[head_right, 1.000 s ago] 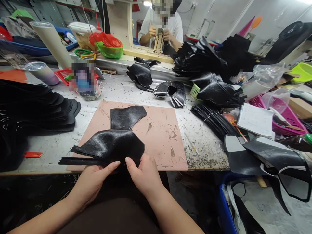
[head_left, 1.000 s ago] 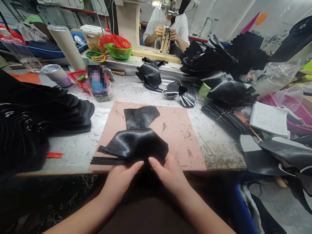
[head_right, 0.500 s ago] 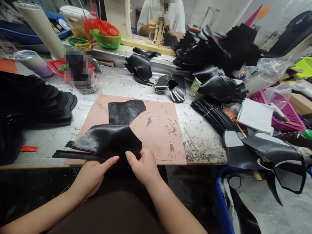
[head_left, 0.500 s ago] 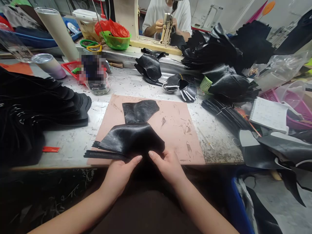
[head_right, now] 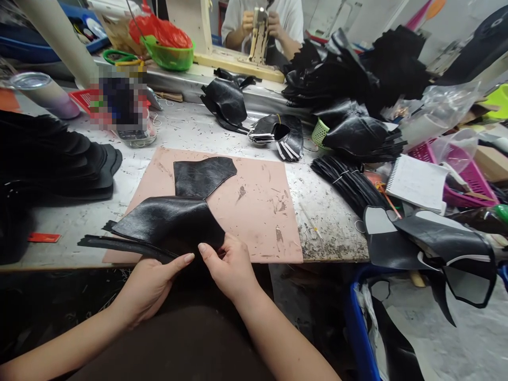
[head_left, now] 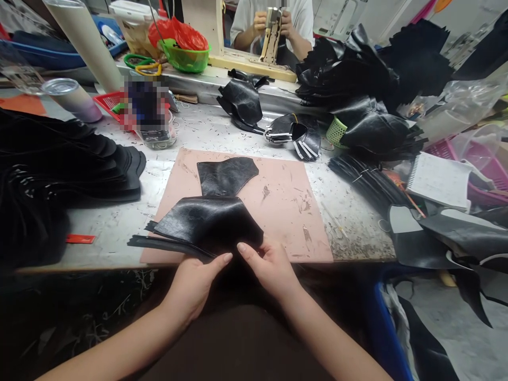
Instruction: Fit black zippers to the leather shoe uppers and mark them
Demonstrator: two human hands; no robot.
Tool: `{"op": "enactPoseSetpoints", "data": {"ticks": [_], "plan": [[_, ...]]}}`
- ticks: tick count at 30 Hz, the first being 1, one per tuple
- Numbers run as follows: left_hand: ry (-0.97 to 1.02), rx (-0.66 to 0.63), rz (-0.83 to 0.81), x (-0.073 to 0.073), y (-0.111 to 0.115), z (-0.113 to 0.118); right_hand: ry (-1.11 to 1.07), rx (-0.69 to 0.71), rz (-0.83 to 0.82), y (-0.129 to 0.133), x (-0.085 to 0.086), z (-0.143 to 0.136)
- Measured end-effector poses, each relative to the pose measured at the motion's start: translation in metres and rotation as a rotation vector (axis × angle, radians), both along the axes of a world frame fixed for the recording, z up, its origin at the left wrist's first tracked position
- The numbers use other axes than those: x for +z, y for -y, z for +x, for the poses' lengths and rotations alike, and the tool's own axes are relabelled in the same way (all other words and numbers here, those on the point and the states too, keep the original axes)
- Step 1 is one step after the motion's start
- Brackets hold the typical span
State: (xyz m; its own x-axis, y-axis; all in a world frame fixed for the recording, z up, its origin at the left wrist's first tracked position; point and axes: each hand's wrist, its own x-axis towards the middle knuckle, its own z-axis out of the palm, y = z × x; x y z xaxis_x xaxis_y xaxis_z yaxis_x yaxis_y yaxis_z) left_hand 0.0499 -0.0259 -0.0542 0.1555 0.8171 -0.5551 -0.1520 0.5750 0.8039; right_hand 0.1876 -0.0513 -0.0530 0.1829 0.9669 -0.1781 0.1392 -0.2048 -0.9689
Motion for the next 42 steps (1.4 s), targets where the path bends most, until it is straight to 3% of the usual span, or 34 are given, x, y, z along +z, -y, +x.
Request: {"op": "enactPoseSetpoints", "data": {"ticks": [3,6,9,18,23,28,32,38,42], "plan": [[-0.076,0.003,0.023,0.002,-0.001,-0.002,0.018,-0.011,-0.029,0.001,0.0,0.003],[-0.204,-0.104,-0.015,0.002,-0.003,-0.005,0.007,-0.013,-0.032,0.001,0.0,0.006],[-0.21,-0.186,-0.069,-0.001,-0.004,-0.007,-0.031,0.02,-0.045,0.001,0.0,0.007],[0.1,-0.075,-0.041,-0.003,0.0,-0.002,-0.122,-0.009,-0.017,0.0,0.0,0.003],[0.086,-0.048,-0.115,-0.004,0.004,0.0,-0.164,-0.004,-0.005,0.001,0.003,0.0],[0.154,-0.037,-0.051,-0.003,0.005,0.003,-0.173,-0.038,0.015,0.001,0.004,-0.004],[0.161,-0.03,-0.09,-0.002,0.003,0.004,-0.19,-0.044,0.013,0.001,0.003,-0.006],[0.174,-0.043,-0.079,0.001,0.001,0.001,-0.051,0.0,0.052,0.0,0.002,0.007],[0.198,-0.066,-0.071,0.003,-0.001,-0.001,-0.052,0.156,-0.008,0.003,0.005,0.016]]}}
